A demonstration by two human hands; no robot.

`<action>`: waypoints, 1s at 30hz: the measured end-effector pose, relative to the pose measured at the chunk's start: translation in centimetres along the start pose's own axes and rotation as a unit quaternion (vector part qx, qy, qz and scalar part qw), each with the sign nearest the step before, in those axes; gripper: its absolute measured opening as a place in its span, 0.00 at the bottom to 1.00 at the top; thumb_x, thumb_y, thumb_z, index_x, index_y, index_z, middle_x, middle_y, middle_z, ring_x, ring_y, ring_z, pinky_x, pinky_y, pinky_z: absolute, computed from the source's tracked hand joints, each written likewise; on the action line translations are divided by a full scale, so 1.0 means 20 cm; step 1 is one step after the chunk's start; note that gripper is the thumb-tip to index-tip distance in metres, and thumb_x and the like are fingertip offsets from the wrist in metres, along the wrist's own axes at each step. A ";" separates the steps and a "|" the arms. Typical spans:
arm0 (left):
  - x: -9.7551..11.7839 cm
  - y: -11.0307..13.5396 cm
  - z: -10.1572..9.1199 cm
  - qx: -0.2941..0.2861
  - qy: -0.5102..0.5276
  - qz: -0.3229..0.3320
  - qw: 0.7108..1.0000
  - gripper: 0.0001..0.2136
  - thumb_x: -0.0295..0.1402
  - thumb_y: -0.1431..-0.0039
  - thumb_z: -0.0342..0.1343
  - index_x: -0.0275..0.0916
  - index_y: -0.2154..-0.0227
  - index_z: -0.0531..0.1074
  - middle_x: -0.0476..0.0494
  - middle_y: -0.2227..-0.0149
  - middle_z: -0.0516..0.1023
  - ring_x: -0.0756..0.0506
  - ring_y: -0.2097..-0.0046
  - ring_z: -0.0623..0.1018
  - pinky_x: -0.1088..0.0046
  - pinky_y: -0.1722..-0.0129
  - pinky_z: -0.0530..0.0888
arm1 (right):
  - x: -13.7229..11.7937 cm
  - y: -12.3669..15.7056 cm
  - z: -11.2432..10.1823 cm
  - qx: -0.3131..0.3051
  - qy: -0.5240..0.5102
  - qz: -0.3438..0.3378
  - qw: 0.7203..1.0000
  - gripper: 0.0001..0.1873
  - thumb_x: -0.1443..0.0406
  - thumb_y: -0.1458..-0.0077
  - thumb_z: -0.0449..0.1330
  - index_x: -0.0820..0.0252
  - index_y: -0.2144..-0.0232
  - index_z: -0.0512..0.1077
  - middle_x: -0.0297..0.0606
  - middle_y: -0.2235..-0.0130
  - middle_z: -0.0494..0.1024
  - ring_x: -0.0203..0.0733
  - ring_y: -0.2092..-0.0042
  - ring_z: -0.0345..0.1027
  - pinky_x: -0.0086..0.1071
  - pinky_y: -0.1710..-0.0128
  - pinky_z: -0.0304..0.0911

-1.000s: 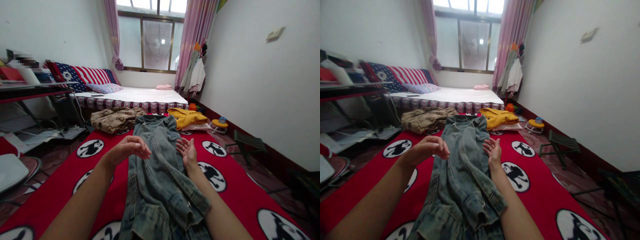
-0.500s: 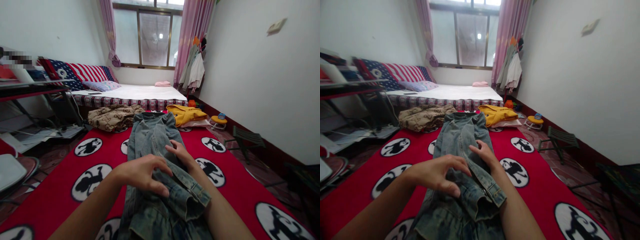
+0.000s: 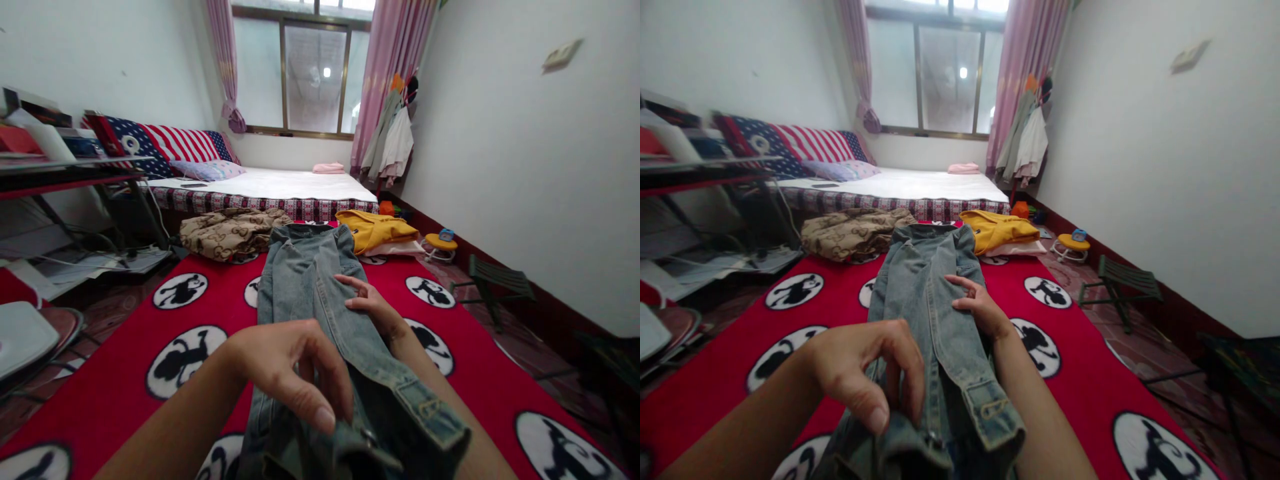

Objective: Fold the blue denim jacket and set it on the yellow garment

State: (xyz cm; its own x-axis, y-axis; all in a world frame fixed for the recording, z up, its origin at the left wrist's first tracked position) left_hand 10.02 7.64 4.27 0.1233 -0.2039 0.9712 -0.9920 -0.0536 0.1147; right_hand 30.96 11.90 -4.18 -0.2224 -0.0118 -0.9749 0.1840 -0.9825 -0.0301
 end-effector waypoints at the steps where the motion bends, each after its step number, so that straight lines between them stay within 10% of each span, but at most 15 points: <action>1: -0.01 -0.01 0.01 -0.026 0.033 -0.015 0.999 0.18 0.45 0.48 0.61 0.33 0.64 0.78 0.39 0.67 0.79 0.46 0.68 0.77 0.74 0.69 0.73 | 0.00 0.01 -0.01 -0.024 0.005 0.024 0.999 0.31 0.68 0.61 0.65 0.57 0.50 0.73 0.36 0.61 0.80 0.39 0.66 0.73 0.30 0.67 0.67; 3: -0.07 -0.07 0.00 0.014 0.063 -0.021 0.998 0.18 0.46 0.45 0.58 0.34 0.63 0.77 0.39 0.66 0.80 0.45 0.68 0.79 0.74 0.70 0.74 | 0.01 0.02 -0.04 -0.057 0.030 0.058 0.996 0.23 0.69 0.61 0.64 0.62 0.58 0.77 0.35 0.67 0.80 0.35 0.72 0.70 0.26 0.72 0.64; 5: -0.16 -0.15 -0.05 0.199 0.016 0.018 0.980 0.16 0.44 0.41 0.55 0.35 0.61 0.76 0.38 0.63 0.80 0.45 0.66 0.80 0.72 0.68 0.76 | 0.02 0.02 -0.07 -0.075 0.046 0.064 0.994 0.18 0.69 0.62 0.64 0.64 0.63 0.79 0.35 0.70 0.80 0.34 0.73 0.69 0.25 0.72 0.62; 9: -0.39 -0.23 -0.17 0.533 -0.246 0.055 0.808 0.23 0.35 0.40 0.52 0.37 0.41 0.63 0.32 0.39 0.64 0.39 0.39 0.67 0.59 0.42 0.67 | 0.02 0.02 -0.09 -0.097 0.060 0.091 0.989 0.14 0.68 0.61 0.63 0.64 0.68 0.79 0.35 0.72 0.79 0.35 0.73 0.69 0.26 0.71 0.61; 13: -0.61 -0.27 -0.20 0.503 -0.403 -0.075 0.761 0.31 0.41 0.37 0.50 0.34 0.34 0.51 0.28 0.32 0.47 0.35 0.31 0.48 0.49 0.35 0.53 | 0.01 0.02 -0.09 -0.112 0.091 0.092 0.985 0.08 0.67 0.61 0.63 0.63 0.73 0.78 0.32 0.77 0.76 0.33 0.76 0.65 0.24 0.75 0.57; 18: -0.63 -0.28 -0.17 0.456 -0.500 -0.107 0.728 0.31 0.43 0.38 0.52 0.44 0.35 0.53 0.33 0.31 0.46 0.33 0.31 0.45 0.44 0.37 0.51 | 0.04 0.00 -0.08 -0.113 0.114 0.084 0.983 0.05 0.66 0.60 0.62 0.63 0.77 0.75 0.31 0.77 0.74 0.31 0.76 0.63 0.24 0.74 0.57; 25: -0.60 -0.29 -0.13 0.426 -0.525 -0.091 0.731 0.25 0.47 0.40 0.53 0.55 0.39 0.62 0.40 0.32 0.52 0.30 0.32 0.48 0.41 0.37 0.49 | -0.02 -0.16 -0.15 0.287 0.233 -0.070 0.927 0.08 0.63 0.61 0.61 0.59 0.74 0.74 0.31 0.79 0.73 0.35 0.80 0.62 0.27 0.82 0.54; 30: -0.64 -0.29 -0.13 0.438 -0.507 -0.087 0.737 0.25 0.48 0.40 0.53 0.57 0.40 0.63 0.41 0.32 0.51 0.29 0.32 0.50 0.40 0.37 0.50 | -0.17 -0.46 -0.25 0.334 0.278 -0.172 0.884 0.07 0.65 0.63 0.62 0.59 0.75 0.76 0.34 0.73 0.77 0.41 0.69 0.69 0.34 0.65 0.66</action>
State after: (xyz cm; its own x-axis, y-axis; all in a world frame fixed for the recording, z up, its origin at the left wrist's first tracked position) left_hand 14.22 13.07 -8.21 0.6447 -0.7222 0.2507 -0.6150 -0.6848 -0.3911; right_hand 34.74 21.89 -1.69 0.3835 0.2208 -0.8968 -0.4510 -0.8026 -0.3904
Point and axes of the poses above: each hand's wrist, its own y-axis away from the middle knuckle, its own z-axis out of the palm, x = y × z, the point moved 2 cm from there along -y, towards the middle knuckle
